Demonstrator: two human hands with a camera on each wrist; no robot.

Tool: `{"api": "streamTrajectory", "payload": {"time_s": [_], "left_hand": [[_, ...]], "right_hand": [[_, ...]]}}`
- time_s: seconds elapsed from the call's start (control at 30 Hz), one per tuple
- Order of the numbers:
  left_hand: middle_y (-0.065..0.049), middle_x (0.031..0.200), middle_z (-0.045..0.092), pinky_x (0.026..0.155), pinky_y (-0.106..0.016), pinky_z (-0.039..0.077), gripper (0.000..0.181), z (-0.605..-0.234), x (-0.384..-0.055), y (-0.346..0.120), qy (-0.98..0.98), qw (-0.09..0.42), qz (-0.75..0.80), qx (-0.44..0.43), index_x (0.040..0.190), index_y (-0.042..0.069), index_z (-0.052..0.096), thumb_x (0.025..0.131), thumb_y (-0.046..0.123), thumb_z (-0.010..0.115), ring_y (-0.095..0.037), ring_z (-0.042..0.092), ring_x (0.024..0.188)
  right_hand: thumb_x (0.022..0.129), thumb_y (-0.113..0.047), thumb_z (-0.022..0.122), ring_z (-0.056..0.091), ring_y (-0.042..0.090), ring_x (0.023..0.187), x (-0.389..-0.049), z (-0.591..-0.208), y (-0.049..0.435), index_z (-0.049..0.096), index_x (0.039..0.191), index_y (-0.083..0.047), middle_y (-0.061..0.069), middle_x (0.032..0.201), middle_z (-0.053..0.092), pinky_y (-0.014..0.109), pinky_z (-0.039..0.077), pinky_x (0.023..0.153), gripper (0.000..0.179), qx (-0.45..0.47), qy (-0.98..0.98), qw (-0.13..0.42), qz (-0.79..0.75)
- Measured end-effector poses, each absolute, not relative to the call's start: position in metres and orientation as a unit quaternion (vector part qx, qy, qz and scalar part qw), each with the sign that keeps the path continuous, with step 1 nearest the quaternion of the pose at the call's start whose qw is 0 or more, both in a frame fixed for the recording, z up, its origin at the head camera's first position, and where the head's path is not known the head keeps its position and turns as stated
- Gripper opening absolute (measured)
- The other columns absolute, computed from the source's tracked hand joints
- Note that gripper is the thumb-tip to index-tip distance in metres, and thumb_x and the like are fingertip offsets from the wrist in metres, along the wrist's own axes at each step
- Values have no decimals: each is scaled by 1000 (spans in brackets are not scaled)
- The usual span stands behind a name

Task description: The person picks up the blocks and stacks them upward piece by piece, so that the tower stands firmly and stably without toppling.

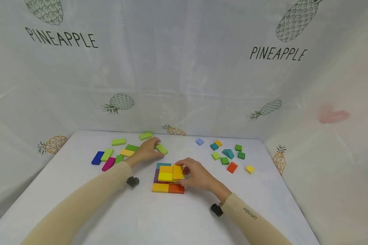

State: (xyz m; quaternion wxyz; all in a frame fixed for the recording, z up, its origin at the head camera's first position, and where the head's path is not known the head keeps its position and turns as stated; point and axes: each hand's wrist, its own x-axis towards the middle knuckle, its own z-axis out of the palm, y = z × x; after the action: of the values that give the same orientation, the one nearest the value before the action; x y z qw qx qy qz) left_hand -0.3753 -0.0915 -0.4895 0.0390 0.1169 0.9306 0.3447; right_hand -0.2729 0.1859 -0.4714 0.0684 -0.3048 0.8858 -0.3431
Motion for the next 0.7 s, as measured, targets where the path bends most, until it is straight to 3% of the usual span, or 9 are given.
{"api": "streamTrajectory", "payload": {"time_s": [0.27,0.5,0.7], "left_hand": [[-12,134,63,111,-45,50,66,-491,-374,-93,939,27,323,118,138,5,62,86,36,90,-29,59,122],[-12,133,62,110,-45,50,69,-491,-376,-97,938,37,320,130,144,7,61,88,34,89,-29,58,120],[-10,124,64,104,-43,53,67,-492,-376,-101,940,37,302,152,140,6,64,87,38,89,-27,59,113]], "right_hand": [[89,-27,89,65,19,105,-272,-471,186,61,144,-19,-2,132,64,36,61,95,62,-303,886,73,-344],[89,-26,89,64,18,105,-272,-470,186,61,144,-19,-2,132,64,36,61,95,62,-300,887,73,-343],[89,-23,89,64,16,105,-271,-471,186,61,145,-19,-4,132,63,33,61,94,63,-296,887,74,-346]]}}
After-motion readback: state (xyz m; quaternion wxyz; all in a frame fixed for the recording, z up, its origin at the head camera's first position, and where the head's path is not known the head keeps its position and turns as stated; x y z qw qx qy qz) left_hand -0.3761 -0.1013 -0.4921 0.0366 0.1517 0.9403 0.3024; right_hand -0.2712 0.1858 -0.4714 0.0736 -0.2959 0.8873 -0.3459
